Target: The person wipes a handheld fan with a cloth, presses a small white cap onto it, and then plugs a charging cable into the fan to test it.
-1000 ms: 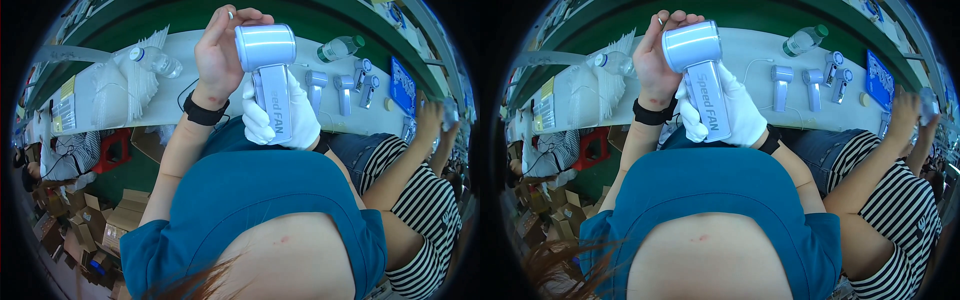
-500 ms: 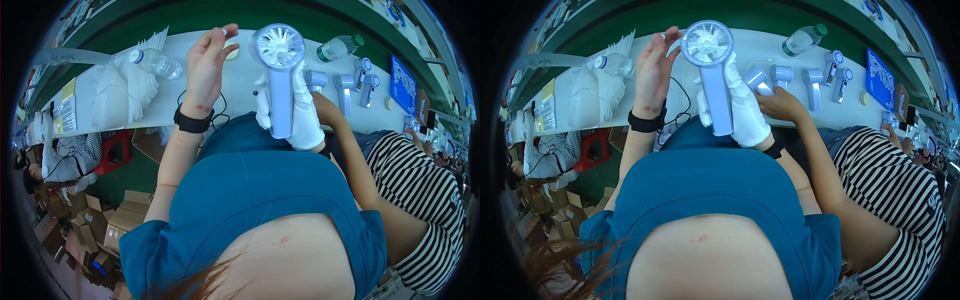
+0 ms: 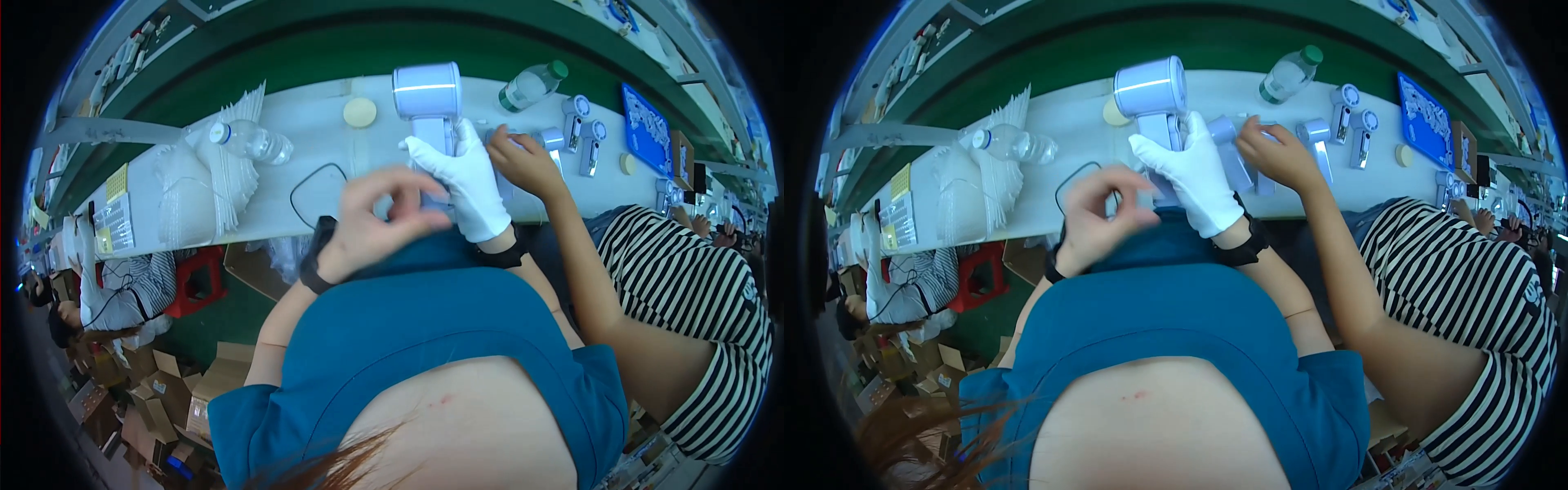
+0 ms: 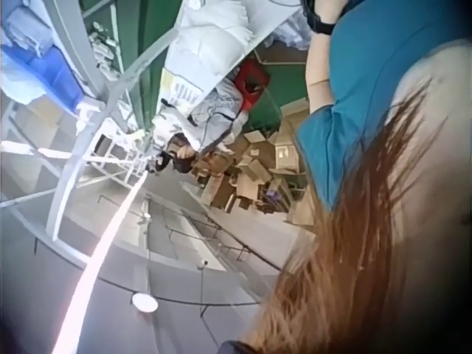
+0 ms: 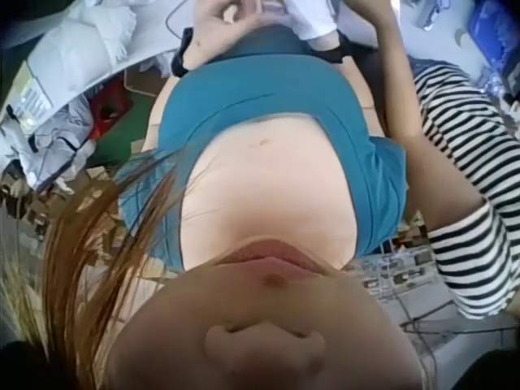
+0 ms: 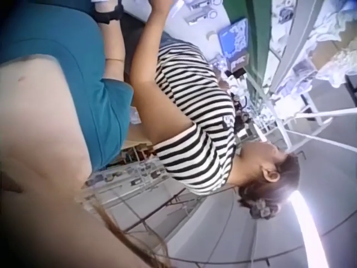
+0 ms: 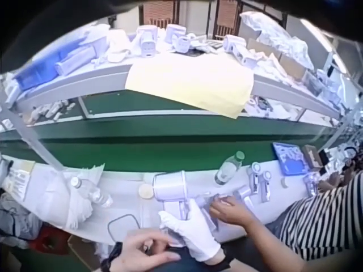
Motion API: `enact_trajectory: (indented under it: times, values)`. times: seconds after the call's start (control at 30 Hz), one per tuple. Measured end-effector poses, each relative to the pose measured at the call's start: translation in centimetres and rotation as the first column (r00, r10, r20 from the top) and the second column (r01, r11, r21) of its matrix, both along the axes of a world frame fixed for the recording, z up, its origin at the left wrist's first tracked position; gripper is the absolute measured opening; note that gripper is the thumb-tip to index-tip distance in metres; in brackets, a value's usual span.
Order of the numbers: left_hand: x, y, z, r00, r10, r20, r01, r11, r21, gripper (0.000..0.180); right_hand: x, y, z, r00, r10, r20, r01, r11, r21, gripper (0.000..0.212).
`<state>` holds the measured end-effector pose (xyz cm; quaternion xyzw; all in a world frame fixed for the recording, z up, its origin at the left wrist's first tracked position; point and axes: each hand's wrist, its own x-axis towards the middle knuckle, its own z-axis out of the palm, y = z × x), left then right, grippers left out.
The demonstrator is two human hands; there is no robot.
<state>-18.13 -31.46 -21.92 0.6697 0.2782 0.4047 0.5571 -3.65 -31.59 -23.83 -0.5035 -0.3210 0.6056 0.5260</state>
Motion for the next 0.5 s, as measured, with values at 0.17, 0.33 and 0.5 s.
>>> enact_trajectory:
  times: [0.17,0.33,0.5]
  values:
    - [2.3,-0.8,0.2,0.992,-0.101,-0.069,0.112,0.974,0.196,0.014,0.0,0.6,1.1,1.000,-0.021,0.016,0.019,0.994,0.105,0.040]
    - [1.7,-1.2,-0.1,0.996,-0.067,-0.066,0.075,0.989,0.128,0.011,0.3,0.5,2.3,1.000,-0.023,-0.021,0.024,0.999,0.049,0.038]
    - [0.8,-1.2,-0.9,0.999,-0.024,-0.022,0.024,1.000,-0.018,0.010,0.5,0.0,2.6,0.983,-0.048,-0.177,0.041,0.998,-0.045,0.037]
